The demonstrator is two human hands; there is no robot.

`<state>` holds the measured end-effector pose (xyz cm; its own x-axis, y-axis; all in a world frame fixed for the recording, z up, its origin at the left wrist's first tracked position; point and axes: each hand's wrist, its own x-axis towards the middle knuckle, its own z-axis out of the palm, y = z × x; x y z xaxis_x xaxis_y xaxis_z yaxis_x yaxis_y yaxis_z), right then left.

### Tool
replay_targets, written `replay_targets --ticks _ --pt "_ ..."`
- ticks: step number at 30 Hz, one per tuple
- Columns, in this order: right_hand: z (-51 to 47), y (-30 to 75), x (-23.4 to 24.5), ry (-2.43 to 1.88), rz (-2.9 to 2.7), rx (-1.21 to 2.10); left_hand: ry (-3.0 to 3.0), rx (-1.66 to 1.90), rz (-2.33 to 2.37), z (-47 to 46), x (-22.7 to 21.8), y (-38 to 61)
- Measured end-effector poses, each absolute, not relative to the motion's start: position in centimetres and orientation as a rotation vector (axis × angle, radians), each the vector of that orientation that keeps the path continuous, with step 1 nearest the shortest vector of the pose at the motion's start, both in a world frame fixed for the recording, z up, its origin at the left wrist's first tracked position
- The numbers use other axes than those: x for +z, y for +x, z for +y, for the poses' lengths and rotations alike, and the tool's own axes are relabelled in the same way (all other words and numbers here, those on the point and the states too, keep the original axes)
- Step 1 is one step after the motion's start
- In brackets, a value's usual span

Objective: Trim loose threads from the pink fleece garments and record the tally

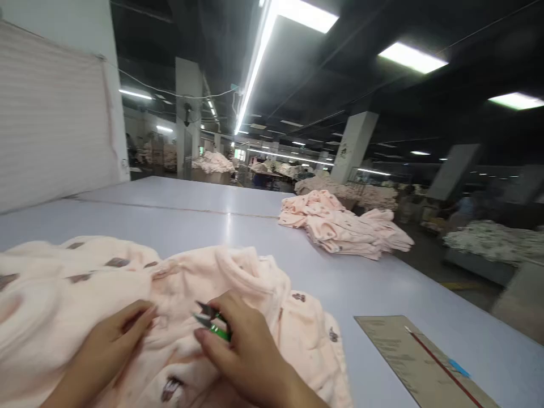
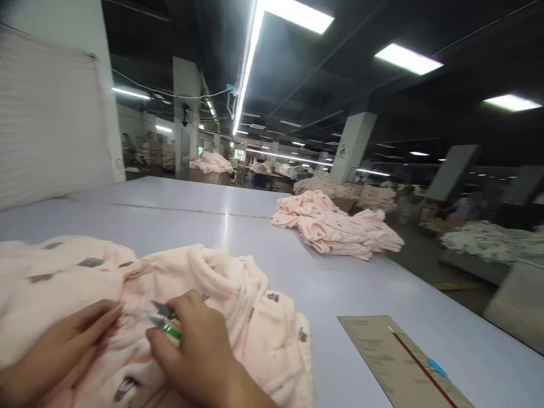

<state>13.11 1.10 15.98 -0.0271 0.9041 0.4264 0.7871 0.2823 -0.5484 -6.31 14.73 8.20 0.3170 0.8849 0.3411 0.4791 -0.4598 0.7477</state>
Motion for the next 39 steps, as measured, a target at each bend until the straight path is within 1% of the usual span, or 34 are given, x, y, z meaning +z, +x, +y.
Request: replay_targets --ticks 4,9,11,16,19,28,39 --pt "3.1 13.0 15.7 -1.496 -1.835 0.287 2.12 0.924 1.061 13.6 9.2 -5.8" --pt "5.8 12.4 15.8 -1.586 -1.989 0.372 2.085 0.973 1.154 13.5 8.9 -5.1" --pt "6.4 12.0 15.9 -1.708 -2.062 0.321 2.077 0.985 1.16 13.5 8.6 -5.0" --pt "7.8 10.9 15.4 -2.04 -2.229 0.048 2.054 1.04 1.162 13.6 8.3 -4.3" --pt "8.6 10.4 15.0 -2.166 -2.311 -0.077 2.036 1.075 1.137 13.7 8.2 -4.1" --pt "9.7 10.1 14.4 -2.196 -2.468 -0.181 1.932 1.126 1.051 13.8 8.2 -4.5" --pt "9.5 10.3 14.2 -2.198 -2.419 -0.154 1.847 1.073 1.012 13.6 8.1 -4.7"
